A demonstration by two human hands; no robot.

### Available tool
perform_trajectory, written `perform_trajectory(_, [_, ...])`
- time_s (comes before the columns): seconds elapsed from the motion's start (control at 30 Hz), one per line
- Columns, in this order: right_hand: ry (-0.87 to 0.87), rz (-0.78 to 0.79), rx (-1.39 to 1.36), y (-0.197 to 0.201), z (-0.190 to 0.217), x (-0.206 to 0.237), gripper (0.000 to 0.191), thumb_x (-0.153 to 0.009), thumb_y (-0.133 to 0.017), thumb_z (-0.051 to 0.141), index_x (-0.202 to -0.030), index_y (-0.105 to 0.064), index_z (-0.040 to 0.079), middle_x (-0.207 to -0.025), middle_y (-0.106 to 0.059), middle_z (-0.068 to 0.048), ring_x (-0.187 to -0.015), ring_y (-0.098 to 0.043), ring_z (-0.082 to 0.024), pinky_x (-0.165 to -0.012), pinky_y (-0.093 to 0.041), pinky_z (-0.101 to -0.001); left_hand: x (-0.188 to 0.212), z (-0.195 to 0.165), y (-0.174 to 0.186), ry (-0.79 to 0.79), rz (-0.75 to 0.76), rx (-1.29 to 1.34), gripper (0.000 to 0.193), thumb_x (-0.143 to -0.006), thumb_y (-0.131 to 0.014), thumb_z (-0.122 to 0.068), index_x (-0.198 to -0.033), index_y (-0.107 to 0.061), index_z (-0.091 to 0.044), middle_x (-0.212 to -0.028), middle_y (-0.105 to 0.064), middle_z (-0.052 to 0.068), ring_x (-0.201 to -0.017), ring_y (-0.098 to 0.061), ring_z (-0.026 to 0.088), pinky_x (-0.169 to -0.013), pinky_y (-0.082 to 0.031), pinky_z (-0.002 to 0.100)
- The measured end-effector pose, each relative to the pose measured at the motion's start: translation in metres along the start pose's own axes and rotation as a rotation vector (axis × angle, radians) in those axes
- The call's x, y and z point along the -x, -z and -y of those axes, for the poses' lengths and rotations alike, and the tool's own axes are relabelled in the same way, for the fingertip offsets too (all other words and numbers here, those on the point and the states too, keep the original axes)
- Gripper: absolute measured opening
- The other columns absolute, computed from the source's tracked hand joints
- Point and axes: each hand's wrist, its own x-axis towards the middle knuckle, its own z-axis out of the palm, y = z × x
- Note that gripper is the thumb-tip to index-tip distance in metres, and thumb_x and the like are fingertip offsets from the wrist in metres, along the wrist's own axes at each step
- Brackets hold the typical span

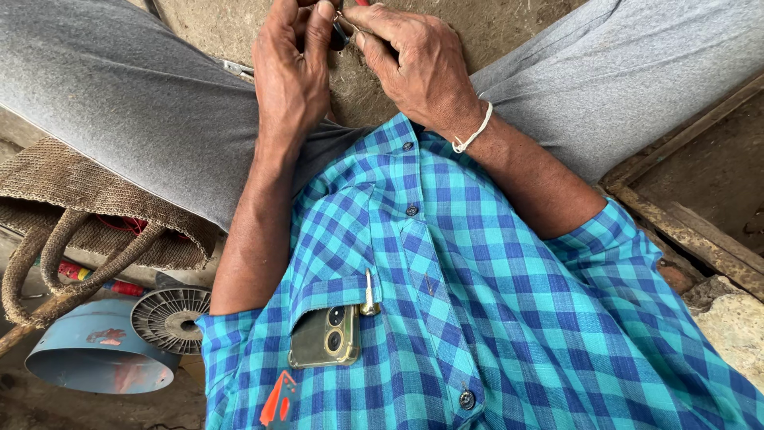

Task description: The person sits on the floor and repairs an electric motor by stripping wire insulation, twisting copper strands, and wrapping connections with insulating tape. They use pliers and a knife to prepare the wires and connect them to the motor terminals.

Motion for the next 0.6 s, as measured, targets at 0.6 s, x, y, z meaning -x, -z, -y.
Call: perform_trajectory(0.6, [-0.028, -0.007, -0.102, -0.009, 0.002, 0.007, 0.025, -0.112, -0.06, 0.012, -0.133, -0.068, 0.001, -0.123, -0.075, -0.015, -0.108, -0.077, -0.026, -0.095, -0.063, -0.0349, -0.001, 0.017, 0.002, 0.353, 0.078, 0.429, 0.027, -0.112, -0.066, -0.024, -0.126, -0.063, -0.001, -0.087, -0.074, 0.009, -0.075, -0.077, 0.016, -0.069, -0.066, 0.03])
